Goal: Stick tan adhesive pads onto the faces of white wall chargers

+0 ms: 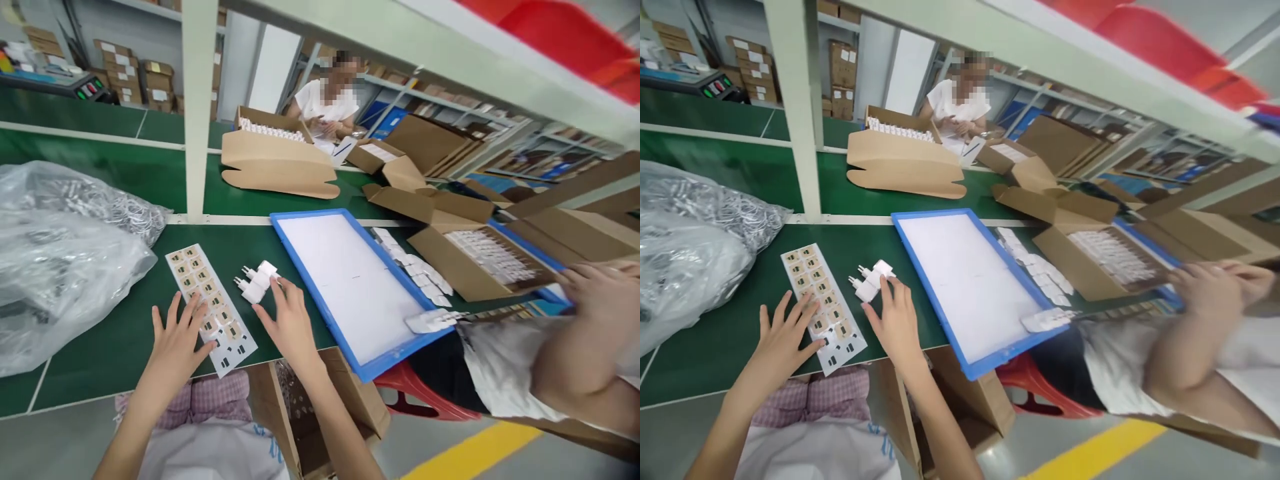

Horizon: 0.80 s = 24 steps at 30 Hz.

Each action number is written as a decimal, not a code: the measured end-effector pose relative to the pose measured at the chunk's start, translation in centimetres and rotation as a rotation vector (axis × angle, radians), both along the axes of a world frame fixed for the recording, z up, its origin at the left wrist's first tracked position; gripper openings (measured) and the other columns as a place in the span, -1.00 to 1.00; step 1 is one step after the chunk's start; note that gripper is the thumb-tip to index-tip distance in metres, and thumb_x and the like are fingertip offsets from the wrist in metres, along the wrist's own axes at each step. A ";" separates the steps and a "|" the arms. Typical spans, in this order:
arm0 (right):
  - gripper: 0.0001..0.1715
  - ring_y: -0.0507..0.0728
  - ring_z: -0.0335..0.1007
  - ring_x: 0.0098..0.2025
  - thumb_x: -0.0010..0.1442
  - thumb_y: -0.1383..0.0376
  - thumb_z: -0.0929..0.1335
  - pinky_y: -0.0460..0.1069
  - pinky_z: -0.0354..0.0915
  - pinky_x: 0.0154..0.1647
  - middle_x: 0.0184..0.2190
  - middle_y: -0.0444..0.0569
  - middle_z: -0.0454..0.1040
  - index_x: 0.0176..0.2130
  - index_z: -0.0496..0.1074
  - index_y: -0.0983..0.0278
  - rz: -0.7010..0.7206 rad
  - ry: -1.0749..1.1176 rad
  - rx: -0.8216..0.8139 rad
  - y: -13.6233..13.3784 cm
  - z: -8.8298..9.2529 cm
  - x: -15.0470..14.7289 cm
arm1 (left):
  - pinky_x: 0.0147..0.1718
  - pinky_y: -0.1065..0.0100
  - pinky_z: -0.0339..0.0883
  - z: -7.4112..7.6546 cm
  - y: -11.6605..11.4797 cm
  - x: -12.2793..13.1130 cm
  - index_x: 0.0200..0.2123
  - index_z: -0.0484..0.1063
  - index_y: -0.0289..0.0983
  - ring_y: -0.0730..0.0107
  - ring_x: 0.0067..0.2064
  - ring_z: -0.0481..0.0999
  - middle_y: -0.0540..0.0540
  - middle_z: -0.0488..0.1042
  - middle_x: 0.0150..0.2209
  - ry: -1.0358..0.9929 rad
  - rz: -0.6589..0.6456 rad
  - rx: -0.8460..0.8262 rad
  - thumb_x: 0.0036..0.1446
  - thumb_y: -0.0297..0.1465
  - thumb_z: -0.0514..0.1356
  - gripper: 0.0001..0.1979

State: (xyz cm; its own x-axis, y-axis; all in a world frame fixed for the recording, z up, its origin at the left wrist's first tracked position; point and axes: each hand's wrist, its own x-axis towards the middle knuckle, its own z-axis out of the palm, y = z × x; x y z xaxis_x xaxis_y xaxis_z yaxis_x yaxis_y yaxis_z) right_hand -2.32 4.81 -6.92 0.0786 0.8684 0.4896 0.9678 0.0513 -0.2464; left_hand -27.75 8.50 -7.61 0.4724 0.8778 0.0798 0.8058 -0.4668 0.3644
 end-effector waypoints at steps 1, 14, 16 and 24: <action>-0.44 0.40 0.35 0.10 0.41 0.09 0.30 0.28 0.44 0.03 0.11 0.28 0.38 0.27 0.32 0.30 0.016 -0.022 -0.020 0.7 -0.4 -1.7 | 0.25 -0.69 -0.26 -0.3 0.2 -0.7 0.34 0.27 -0.14 -0.43 0.47 -0.02 -0.17 0.20 0.43 0.029 -0.012 -0.031 0.27 -0.30 0.23 -0.42; -0.47 0.19 0.49 -0.04 0.41 0.33 0.30 0.06 0.51 -0.07 -0.03 0.09 0.49 0.31 0.19 0.21 0.421 0.228 -0.145 -2.3 4.5 -6.1 | 0.28 -0.15 0.30 4.0 -1.8 0.2 0.27 0.24 -0.27 -0.08 0.33 0.34 -0.31 0.41 0.26 -0.298 -0.246 0.105 0.25 -0.54 0.14 -0.48; -0.47 0.16 0.50 -0.10 0.41 0.25 0.35 0.03 0.51 -0.11 -0.07 0.04 0.52 0.29 0.21 0.16 0.590 0.381 -0.176 -2.7 6.2 -7.1 | 0.02 0.15 0.52 4.7 -2.5 0.9 0.09 0.35 -0.27 0.13 0.03 0.58 -0.22 0.58 -0.02 -0.478 -0.265 0.074 0.20 -0.62 0.10 -0.60; -0.45 0.36 0.34 0.18 0.39 0.11 0.36 0.29 0.46 0.10 0.16 0.20 0.45 0.28 0.32 0.23 0.291 0.247 -0.141 -2.1 -1.3 -6.9 | 0.00 0.24 0.53 2.3 -1.1 -1.4 -0.26 0.34 -0.17 0.22 0.00 0.65 -0.08 0.63 -0.21 -1.005 0.206 -0.101 0.16 -0.45 0.26 -0.86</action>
State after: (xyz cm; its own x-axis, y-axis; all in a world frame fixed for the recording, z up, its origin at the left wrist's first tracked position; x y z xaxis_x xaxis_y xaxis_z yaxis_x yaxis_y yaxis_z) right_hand -9.20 2.71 -8.27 -0.0795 0.9290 0.3614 0.8286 0.2631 -0.4941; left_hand -29.17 7.42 -5.30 0.0679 0.9586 0.2765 0.1680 -0.2842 0.9439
